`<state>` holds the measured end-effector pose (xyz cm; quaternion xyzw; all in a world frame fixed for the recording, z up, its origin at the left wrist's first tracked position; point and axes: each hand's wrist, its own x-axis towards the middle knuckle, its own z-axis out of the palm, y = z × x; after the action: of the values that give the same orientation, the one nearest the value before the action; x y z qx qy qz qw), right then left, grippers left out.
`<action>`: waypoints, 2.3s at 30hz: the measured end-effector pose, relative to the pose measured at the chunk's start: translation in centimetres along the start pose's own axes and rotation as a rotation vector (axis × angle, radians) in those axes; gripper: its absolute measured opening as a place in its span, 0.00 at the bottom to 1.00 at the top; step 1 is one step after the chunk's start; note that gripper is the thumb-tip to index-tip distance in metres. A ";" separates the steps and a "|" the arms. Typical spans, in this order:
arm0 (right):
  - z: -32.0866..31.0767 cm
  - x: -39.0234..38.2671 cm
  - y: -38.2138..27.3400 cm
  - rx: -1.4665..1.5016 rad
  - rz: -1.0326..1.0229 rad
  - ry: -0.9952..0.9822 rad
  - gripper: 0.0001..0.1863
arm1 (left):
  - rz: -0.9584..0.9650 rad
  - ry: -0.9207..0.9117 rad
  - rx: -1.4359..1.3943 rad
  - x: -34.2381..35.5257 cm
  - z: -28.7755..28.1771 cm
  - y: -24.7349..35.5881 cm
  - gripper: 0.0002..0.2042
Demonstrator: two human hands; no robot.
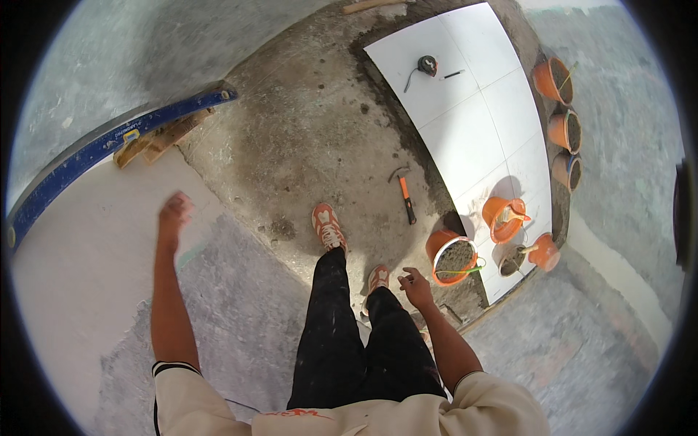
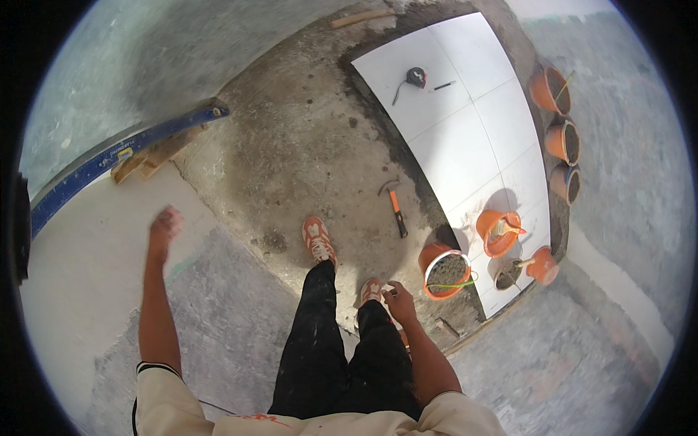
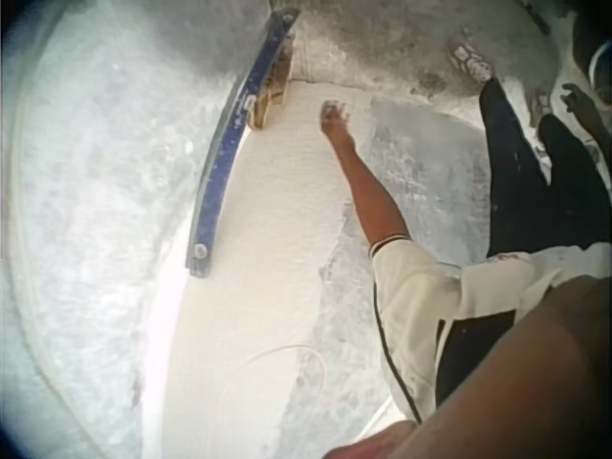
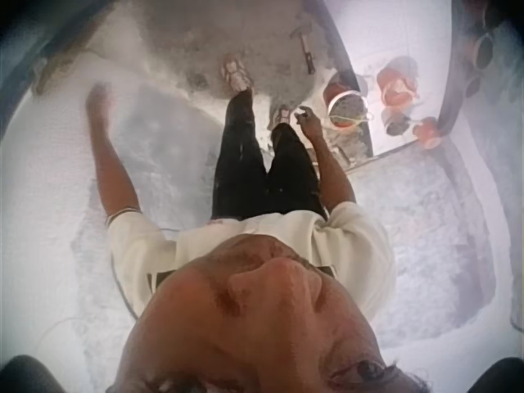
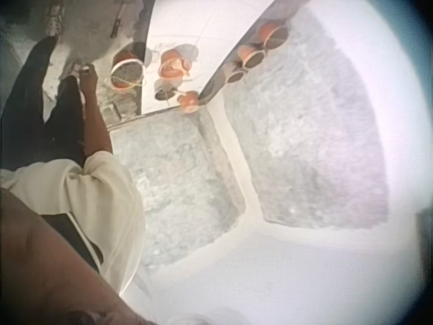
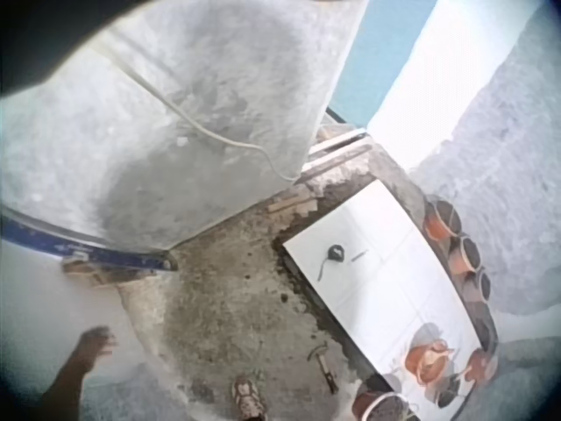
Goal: The person installs white ceramic floor tiles in a room under construction. They use a spirit level to check alignment, a hammer to tap tiles into place, and a trowel to spread cement mortar. The person also uses a string line for alignment and handles buckets of mortar.
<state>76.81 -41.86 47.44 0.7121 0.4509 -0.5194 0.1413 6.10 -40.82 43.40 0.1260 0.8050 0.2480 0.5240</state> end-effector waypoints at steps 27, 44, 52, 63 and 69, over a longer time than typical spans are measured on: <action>-8.4 3.1 -3.5 0.219 0.003 0.186 0.22 | 0.161 -0.219 0.530 -7.6 12.3 7.3 0.24; -16.7 14.0 -20.0 0.481 0.117 -0.094 0.27 | 0.475 -0.432 0.969 19.3 40.6 37.7 0.28; -13.3 16.4 -25.6 0.362 0.084 0.100 0.21 | 0.379 -0.405 0.506 36.0 58.6 44.9 0.18; -9.6 18.2 -33.8 0.519 0.392 0.176 0.14 | 0.168 -0.163 0.416 51.0 69.4 44.3 0.16; -8.8 18.8 -33.7 0.587 0.463 0.184 0.14 | 0.039 -0.041 0.444 52.1 72.4 44.4 0.24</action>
<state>56.59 -8.05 43.87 0.8489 0.1210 -0.5144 0.0041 47.35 40.24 2.55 0.2588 0.8264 0.0724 0.4948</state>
